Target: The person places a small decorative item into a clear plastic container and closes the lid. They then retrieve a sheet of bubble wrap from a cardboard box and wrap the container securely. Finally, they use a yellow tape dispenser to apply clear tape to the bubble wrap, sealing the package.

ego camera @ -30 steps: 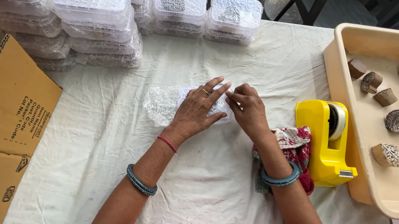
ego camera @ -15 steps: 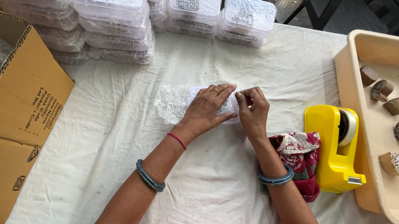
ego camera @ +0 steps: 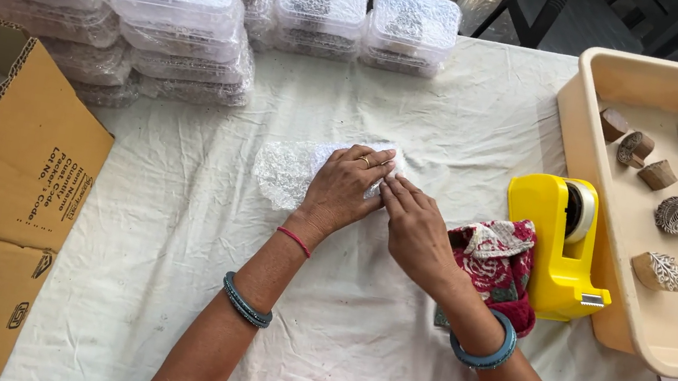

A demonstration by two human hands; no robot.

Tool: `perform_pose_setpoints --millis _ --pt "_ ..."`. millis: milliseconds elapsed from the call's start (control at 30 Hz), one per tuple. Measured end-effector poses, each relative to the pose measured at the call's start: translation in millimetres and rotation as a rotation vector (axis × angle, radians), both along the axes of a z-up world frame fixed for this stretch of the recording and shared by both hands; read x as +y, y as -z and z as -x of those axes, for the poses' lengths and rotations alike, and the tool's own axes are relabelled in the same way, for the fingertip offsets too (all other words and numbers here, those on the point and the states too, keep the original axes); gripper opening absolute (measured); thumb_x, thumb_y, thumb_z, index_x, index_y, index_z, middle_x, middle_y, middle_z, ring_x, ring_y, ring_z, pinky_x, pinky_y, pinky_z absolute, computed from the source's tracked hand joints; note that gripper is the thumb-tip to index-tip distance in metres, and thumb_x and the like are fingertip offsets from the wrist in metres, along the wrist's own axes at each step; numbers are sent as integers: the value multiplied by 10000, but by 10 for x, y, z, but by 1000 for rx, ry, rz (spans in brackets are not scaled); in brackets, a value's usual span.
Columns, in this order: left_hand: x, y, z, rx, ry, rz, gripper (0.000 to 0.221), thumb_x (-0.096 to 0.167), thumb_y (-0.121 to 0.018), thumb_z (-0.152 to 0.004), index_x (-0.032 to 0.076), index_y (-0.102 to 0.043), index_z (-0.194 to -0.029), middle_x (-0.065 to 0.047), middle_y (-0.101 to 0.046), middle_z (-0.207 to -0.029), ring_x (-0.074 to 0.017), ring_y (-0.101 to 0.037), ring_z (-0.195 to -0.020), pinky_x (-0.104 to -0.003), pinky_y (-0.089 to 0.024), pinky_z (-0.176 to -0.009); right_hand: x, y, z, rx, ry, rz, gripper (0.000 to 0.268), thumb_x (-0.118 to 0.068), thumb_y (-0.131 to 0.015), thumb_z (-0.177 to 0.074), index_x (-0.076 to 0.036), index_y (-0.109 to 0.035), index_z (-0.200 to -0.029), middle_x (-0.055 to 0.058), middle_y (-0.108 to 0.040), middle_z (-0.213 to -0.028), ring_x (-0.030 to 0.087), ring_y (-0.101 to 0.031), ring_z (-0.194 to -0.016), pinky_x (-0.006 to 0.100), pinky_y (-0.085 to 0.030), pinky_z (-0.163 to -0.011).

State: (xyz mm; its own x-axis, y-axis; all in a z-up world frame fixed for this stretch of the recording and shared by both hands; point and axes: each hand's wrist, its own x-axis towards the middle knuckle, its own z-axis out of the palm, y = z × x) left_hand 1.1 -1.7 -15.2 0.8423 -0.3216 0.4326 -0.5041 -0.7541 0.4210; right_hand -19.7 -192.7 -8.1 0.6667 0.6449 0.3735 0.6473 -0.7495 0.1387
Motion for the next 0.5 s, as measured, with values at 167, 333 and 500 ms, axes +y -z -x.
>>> perform_pose_setpoints --millis 167,333,500 --pt "-9 -38 10 10 0 19 480 473 -732 -905 112 -735 -1221 16 -656 -1381 -195 -558 -1271 -393 -428 -1101 -349 -32 -418 470 37 -746 338 7 -645 -954 -139 -750 -1241 74 -724 -1321 224 -709 -1209 339 -614 -995" --pt "-13 -13 0 17 -7 46 465 470 -739 -899 121 -747 -1206 20 -667 -1379 -184 -564 -1274 -388 -433 -1113 -317 -213 -682 703 63 -891 302 -98 -716 -966 -140 -728 -1265 77 -650 -1362 158 -671 -1167 293 -610 -888" --pt "-27 -16 -2 79 -31 99 448 462 -781 -842 137 -756 -1150 9 -677 -1328 -196 -560 -1269 -403 -413 -1139 -277 -29 -737 849 -41 -779 350 -197 -726 -962 -155 -717 -1309 36 -573 -1453 138 -611 -1233 299 -579 -920"
